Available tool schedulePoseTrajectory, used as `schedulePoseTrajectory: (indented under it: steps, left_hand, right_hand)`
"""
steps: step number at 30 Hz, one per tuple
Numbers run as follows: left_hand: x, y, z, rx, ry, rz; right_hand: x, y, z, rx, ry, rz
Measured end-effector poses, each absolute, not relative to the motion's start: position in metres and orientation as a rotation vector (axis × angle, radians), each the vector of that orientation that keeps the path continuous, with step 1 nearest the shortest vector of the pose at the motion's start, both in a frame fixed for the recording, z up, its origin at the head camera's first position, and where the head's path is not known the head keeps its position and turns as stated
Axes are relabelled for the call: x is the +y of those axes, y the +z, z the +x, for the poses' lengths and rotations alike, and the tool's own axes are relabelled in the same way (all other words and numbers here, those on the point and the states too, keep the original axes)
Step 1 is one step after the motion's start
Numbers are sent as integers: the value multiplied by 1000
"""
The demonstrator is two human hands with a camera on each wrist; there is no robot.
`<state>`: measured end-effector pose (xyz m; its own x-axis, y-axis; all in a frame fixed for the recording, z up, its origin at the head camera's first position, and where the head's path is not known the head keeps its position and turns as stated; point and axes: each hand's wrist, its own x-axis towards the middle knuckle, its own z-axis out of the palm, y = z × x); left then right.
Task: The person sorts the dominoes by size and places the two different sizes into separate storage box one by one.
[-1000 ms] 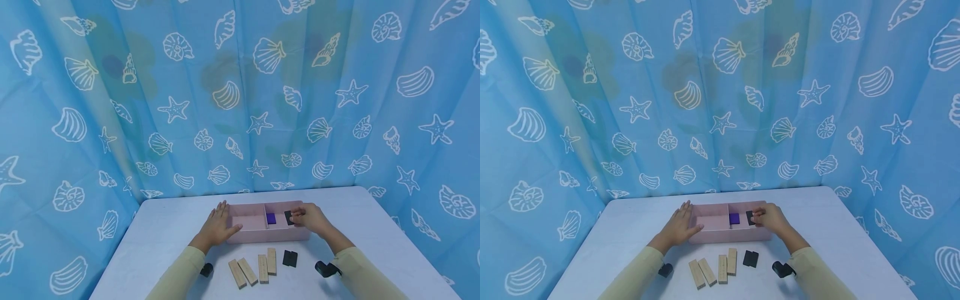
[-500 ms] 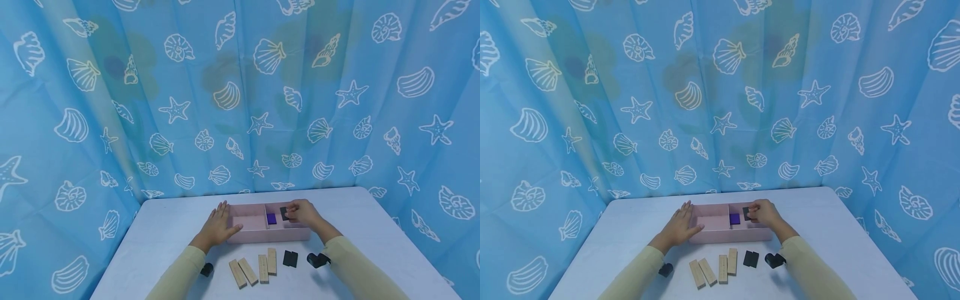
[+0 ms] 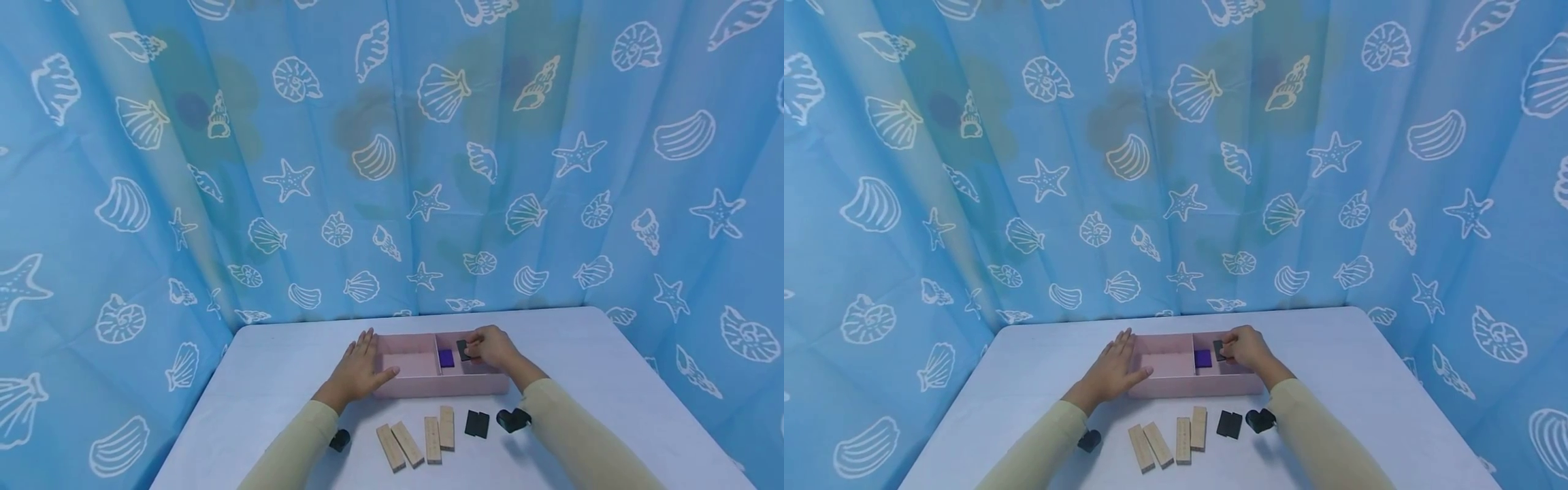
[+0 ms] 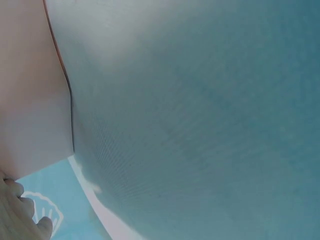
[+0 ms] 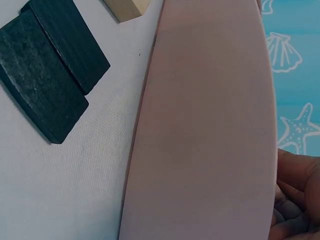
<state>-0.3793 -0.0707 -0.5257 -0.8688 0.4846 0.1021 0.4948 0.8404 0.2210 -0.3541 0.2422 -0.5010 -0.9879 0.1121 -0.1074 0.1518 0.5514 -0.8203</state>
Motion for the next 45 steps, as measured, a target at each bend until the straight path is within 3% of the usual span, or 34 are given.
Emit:
schedulePoseTrajectory:
  steps: [45]
  left_hand:
    - [-71, -531, -384, -2964, -375, -784]
  right_hand:
    - [224, -519, -378, 2807, -1095, 409]
